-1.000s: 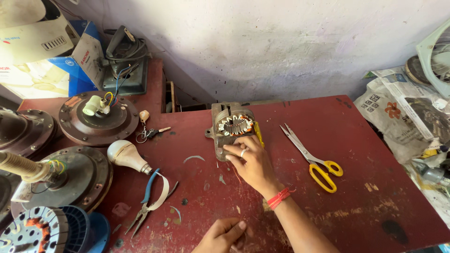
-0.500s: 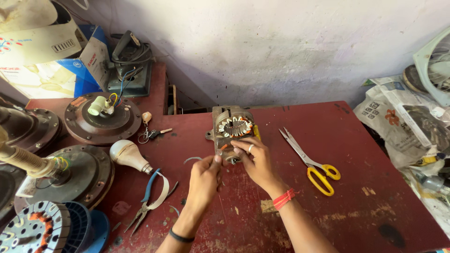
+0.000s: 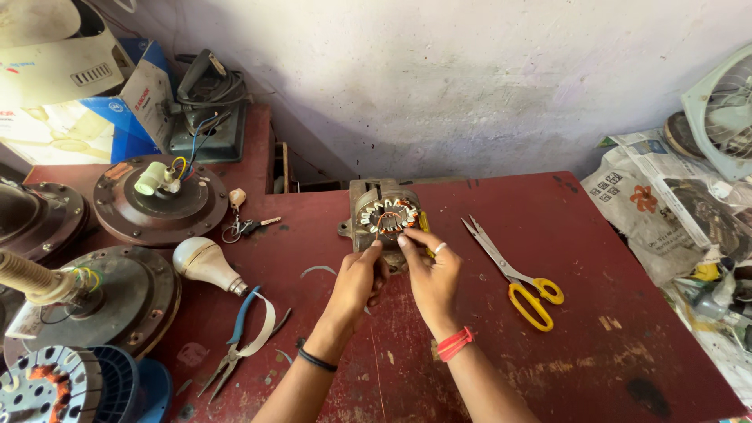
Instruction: The person works on a motor armature clamped in a bench vise, using a screwdriver to adjust or remove components within the winding slots. They repeatedly insert and remove a thin copper wire, manipulating it with both hands while occasionally using the screwdriver to press or align parts inside the armature.
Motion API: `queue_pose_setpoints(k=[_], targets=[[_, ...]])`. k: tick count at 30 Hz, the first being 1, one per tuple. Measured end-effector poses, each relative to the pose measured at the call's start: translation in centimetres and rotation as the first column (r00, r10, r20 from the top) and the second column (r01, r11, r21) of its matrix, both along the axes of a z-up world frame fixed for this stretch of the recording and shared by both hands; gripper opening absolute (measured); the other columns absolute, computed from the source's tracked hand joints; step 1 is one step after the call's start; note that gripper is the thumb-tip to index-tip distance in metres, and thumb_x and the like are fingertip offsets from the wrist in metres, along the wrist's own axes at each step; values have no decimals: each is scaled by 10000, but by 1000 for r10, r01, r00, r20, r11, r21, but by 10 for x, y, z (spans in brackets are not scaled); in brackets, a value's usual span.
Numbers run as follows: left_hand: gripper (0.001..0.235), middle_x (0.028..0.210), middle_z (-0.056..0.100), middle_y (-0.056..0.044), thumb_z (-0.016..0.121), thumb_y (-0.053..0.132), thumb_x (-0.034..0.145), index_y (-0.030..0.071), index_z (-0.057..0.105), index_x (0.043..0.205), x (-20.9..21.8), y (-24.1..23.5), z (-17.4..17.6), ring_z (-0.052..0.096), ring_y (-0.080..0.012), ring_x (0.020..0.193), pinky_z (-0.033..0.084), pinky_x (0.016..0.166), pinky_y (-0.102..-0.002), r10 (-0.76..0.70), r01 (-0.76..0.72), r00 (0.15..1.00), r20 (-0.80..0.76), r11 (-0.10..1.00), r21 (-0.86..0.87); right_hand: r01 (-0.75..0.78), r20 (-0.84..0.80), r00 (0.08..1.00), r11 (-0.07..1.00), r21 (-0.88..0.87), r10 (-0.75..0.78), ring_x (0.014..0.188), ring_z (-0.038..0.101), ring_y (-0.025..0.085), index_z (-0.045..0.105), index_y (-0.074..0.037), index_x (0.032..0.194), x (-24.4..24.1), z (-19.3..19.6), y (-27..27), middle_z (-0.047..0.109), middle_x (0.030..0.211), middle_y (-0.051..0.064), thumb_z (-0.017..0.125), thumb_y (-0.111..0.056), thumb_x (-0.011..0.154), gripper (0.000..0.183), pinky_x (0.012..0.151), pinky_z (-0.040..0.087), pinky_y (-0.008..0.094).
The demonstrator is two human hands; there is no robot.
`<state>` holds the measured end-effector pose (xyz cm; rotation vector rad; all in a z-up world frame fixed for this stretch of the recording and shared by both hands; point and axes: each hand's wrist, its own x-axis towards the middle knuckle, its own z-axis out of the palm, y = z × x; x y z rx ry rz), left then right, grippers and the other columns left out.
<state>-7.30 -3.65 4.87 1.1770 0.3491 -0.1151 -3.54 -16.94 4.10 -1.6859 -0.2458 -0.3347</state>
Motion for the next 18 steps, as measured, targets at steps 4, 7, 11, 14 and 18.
queue_pose_setpoints(k=[4, 7, 11, 14, 18], targets=[[525, 497, 367, 5, 458, 385, 1049, 70, 511, 633, 3, 1, 4, 289, -128, 403, 244, 393, -315, -40, 37, 997, -66, 998, -50, 120, 195, 974, 992, -41, -110, 670, 587, 57, 755, -23, 1042, 0, -4, 9, 745, 827, 50, 785, -82, 899, 158, 570, 458, 231], [526, 497, 377, 2, 456, 392, 1044, 78, 522, 627, 4, 1, 6, 304, -127, 414, 263, 405, -316, -40, 39, 997, -73, 999, -21, 174, 294, 947, 975, -135, -128, 673, 616, 79, 776, -9, 1021, -3, -4, 10, 748, 838, 60, 780, -56, 901, 129, 596, 487, 243], [527, 504, 372, 5, 486, 403, 1027, 85, 499, 607, 6, 1, 6, 305, -129, 427, 259, 417, -317, -46, 43, 992, -114, 999, -32, 115, 246, 966, 987, -112, -85, 779, 711, 81, 723, -27, 1087, -5, -1, 11, 775, 943, 50, 759, -65, 904, 191, 670, 567, 239], [525, 511, 342, 19, 505, 414, 1020, 98, 475, 602, 9, 0, 3, 286, -124, 437, 252, 422, -312, -58, 53, 989, -138, 998, -42, 162, 239, 962, 980, -111, -132, 773, 717, 113, 764, -39, 1058, -3, 1, 15, 794, 927, 79, 773, -64, 910, 150, 686, 569, 264], [527, 512, 341, 20, 515, 419, 1021, 101, 473, 603, 15, 0, 1, 288, -125, 440, 266, 418, -308, -81, 73, 986, -145, 996, -59, 162, 274, 955, 974, -161, -114, 764, 715, 142, 773, -39, 1077, -2, 3, 14, 764, 970, 107, 748, -61, 920, 160, 641, 560, 284]])
